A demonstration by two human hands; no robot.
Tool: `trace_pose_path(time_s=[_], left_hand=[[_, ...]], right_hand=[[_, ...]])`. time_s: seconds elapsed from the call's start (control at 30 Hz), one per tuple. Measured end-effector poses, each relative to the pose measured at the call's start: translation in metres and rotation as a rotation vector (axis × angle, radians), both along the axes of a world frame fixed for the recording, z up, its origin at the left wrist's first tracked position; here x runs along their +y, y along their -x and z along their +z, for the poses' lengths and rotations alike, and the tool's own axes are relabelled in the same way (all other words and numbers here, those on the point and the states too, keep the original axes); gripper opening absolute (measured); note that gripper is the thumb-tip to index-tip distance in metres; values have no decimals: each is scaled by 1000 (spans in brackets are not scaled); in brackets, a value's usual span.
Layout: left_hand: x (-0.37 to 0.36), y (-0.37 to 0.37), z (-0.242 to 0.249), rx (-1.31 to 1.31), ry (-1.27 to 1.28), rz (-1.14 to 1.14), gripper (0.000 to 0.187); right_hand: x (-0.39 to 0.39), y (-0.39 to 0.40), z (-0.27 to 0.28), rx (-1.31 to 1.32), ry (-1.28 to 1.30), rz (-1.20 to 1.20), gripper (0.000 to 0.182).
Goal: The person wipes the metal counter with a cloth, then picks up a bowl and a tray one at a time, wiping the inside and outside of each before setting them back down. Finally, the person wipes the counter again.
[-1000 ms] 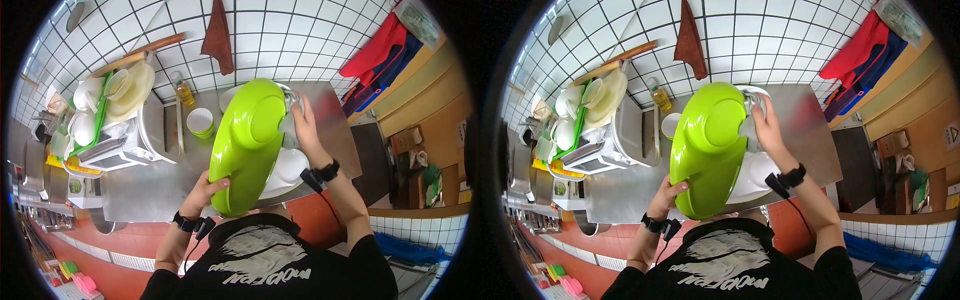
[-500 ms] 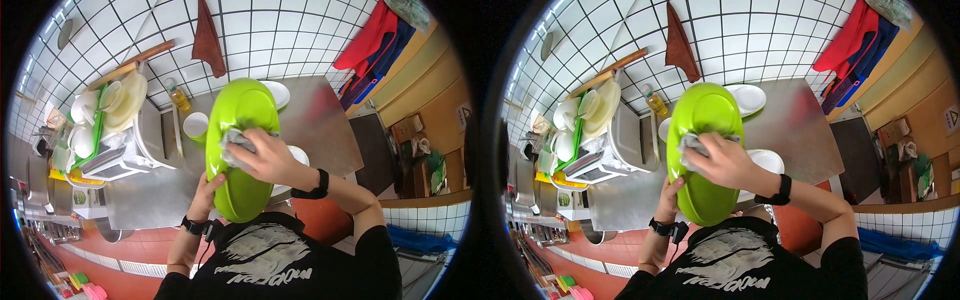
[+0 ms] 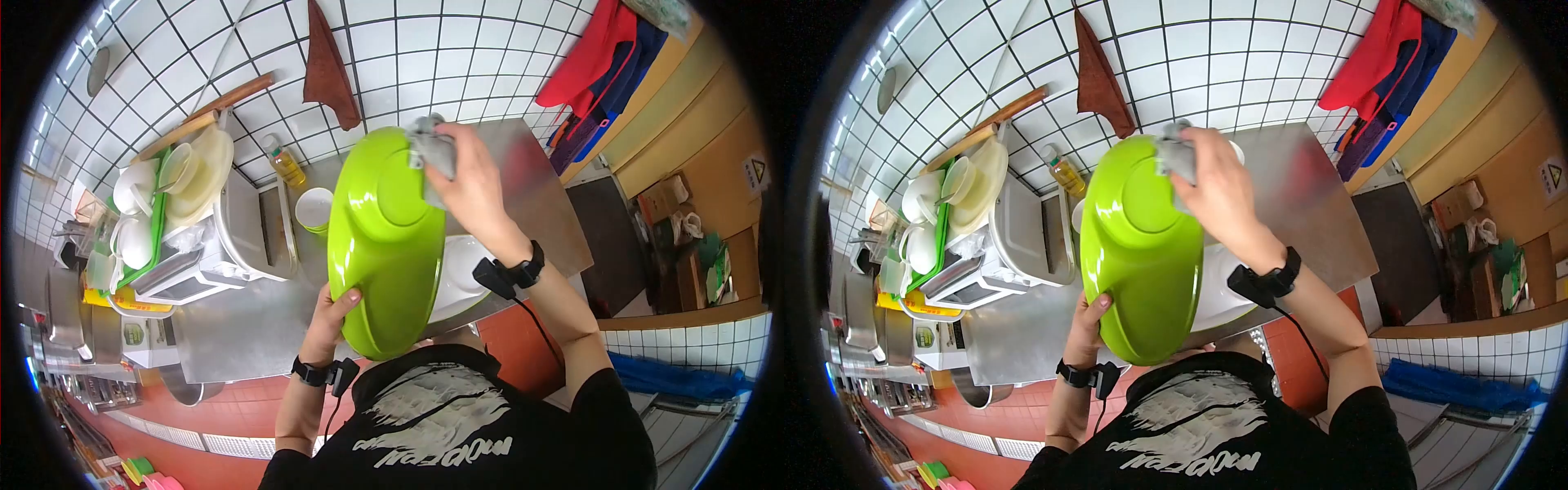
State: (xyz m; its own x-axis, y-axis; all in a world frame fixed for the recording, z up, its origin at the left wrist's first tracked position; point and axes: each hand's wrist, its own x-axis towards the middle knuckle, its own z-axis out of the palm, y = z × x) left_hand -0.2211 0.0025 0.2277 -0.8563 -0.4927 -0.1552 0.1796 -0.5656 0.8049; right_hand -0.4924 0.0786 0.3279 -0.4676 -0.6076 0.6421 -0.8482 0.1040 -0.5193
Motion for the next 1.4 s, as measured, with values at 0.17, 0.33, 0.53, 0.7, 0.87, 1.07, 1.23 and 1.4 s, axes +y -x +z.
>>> trace_pose_path(time_s=[0.17, 0.33, 0.53, 0.7, 0.87, 1.07, 1.23, 1.4], left_hand=[[4, 8, 9, -12, 7, 6, 42], [-3, -4, 13, 20, 25, 71, 42], [1, 5, 4, -50, 40, 17, 42], [-6, 0, 13, 28, 5, 75, 42], [-2, 0, -2, -80, 81, 12, 42], [0, 6, 8, -24, 17, 74, 41], [-5, -5, 5, -65, 39, 66, 35], [7, 7, -5, -147, 83, -24, 30]], right_hand=[[2, -36, 8, 314, 23, 276, 54], [11, -17, -16, 170, -143, 237, 48], [-7, -23, -2, 89, -42, 199, 46], [11, -31, -18, 192, -129, 356, 47], [-5, -9, -16, 4, -144, 74, 45], [2, -38, -12, 80, -95, 385, 44], [11, -11, -34, -52, -269, 234, 39], [-8, -14, -23, -138, -111, 138, 37]])
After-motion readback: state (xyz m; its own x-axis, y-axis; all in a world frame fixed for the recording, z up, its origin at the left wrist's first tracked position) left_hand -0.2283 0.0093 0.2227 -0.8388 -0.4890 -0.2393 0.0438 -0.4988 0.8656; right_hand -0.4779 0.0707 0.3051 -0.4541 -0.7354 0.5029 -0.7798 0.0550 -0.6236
